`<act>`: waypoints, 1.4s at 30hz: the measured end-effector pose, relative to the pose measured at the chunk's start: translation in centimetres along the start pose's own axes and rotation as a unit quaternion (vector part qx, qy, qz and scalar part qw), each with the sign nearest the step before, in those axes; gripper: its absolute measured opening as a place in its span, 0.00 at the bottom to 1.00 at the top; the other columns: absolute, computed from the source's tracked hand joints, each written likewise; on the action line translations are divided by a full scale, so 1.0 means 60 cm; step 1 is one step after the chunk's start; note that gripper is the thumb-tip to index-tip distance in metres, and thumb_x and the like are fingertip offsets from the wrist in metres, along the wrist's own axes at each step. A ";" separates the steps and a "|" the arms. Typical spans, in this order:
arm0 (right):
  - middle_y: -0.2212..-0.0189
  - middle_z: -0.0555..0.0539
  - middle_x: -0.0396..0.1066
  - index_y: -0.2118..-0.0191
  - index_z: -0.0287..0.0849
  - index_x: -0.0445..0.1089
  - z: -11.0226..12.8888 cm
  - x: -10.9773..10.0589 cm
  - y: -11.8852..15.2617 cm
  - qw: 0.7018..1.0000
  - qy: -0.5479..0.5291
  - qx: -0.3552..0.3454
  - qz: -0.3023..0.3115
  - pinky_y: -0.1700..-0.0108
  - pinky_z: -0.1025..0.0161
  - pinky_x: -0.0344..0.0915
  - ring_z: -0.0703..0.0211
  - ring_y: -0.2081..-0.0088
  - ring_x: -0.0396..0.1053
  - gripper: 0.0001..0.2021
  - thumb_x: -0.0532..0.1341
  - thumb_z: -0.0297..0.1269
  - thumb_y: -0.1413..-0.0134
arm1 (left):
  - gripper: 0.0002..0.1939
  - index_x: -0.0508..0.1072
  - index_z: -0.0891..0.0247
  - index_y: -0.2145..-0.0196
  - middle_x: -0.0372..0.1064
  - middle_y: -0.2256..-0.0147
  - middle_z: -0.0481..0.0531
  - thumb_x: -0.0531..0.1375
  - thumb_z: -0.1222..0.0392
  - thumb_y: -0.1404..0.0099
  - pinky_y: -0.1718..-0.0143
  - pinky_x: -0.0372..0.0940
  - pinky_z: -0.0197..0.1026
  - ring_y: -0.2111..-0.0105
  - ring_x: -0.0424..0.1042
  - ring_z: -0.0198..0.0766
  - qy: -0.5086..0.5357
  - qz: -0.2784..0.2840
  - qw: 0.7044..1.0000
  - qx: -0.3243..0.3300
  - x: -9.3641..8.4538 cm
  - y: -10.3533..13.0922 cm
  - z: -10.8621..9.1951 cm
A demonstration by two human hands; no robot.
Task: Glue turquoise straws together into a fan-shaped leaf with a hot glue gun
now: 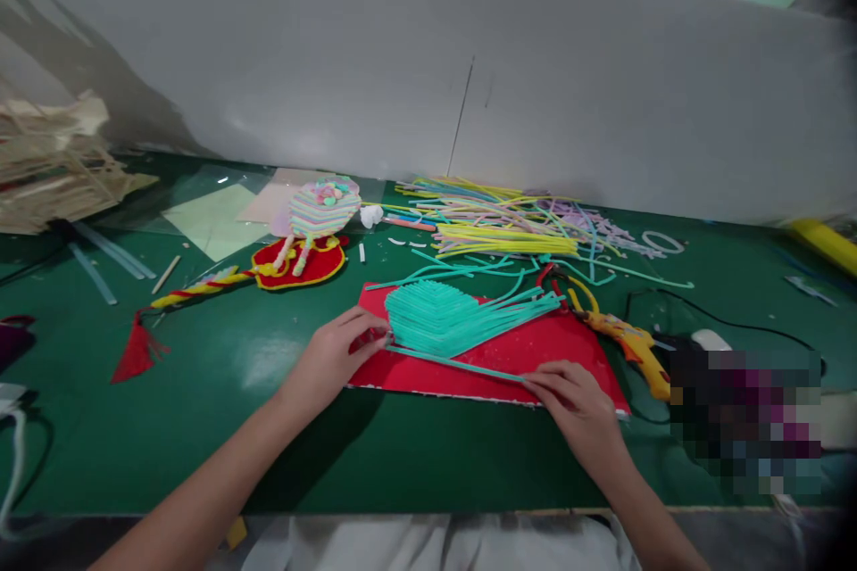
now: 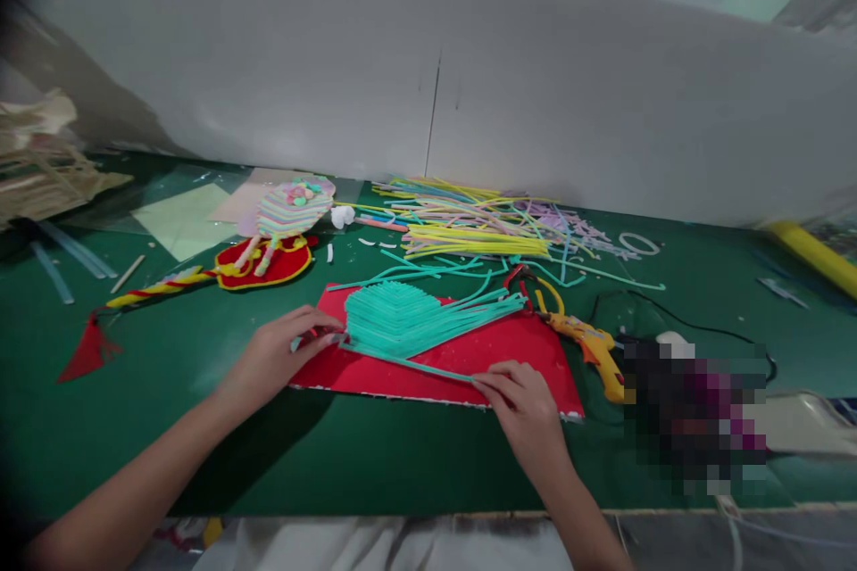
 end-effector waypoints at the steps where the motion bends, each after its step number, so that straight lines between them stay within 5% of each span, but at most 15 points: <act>1: 0.68 0.47 0.72 0.67 0.48 0.76 -0.002 -0.001 0.004 1.000 -0.001 0.001 -0.001 0.60 0.58 0.67 0.58 0.64 0.70 0.10 0.57 0.41 0.43 | 0.09 0.74 0.58 0.63 0.71 0.62 0.51 0.56 0.57 0.38 0.60 0.64 0.36 0.63 0.70 0.37 0.002 0.009 1.000 0.004 0.006 0.003 0.001; 13: 0.69 0.47 0.72 0.67 0.48 0.76 -0.021 -0.011 0.025 1.000 0.012 0.014 -0.014 0.60 0.58 0.67 0.57 0.65 0.69 0.11 0.58 0.44 0.44 | 0.07 0.73 0.59 0.67 0.70 0.65 0.51 0.55 0.60 0.37 0.62 0.64 0.36 0.65 0.70 0.36 -0.013 0.053 0.998 0.031 0.042 0.005 0.012; 18: 0.68 0.47 0.72 0.67 0.48 0.76 -0.023 -0.013 0.030 1.000 0.010 0.018 -0.017 0.61 0.58 0.67 0.57 0.65 0.69 0.10 0.58 0.43 0.44 | 0.10 0.73 0.58 0.59 0.69 0.64 0.51 0.54 0.59 0.36 0.63 0.64 0.36 0.66 0.69 0.35 -0.055 0.039 0.996 0.057 0.041 0.002 0.004; 25: 0.66 0.46 0.70 0.64 0.48 0.76 -0.025 -0.008 0.027 1.000 0.007 0.019 -0.004 0.60 0.60 0.66 0.57 0.63 0.69 0.10 0.58 0.43 0.44 | 0.10 0.75 0.59 0.63 0.69 0.63 0.51 0.53 0.60 0.34 0.61 0.65 0.37 0.63 0.70 0.36 -0.104 0.027 0.988 0.114 0.044 0.003 -0.007; 30: 0.65 0.46 0.70 0.62 0.49 0.75 0.000 -0.003 0.008 1.000 0.002 0.004 -0.020 0.59 0.59 0.66 0.57 0.62 0.69 0.10 0.60 0.44 0.45 | 0.09 0.75 0.58 0.63 0.69 0.63 0.50 0.54 0.60 0.34 0.61 0.65 0.37 0.63 0.69 0.35 -0.099 0.024 0.989 0.111 0.045 0.004 -0.004; 42: 0.69 0.49 0.70 0.68 0.46 0.74 0.093 0.076 -0.050 0.998 -0.028 -0.035 0.041 0.61 0.61 0.57 0.61 0.65 0.66 0.07 0.60 0.40 0.45 | 0.07 0.75 0.59 0.64 0.70 0.63 0.49 0.56 0.63 0.36 0.60 0.64 0.37 0.63 0.70 0.35 -0.089 0.029 0.990 0.102 0.047 0.003 0.000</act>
Point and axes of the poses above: each hand's wrist, its own y-axis away from the middle knuckle, its own x-axis out of the palm, z = x × y, the point moved 10 cm from there along -y, towards the middle knuckle
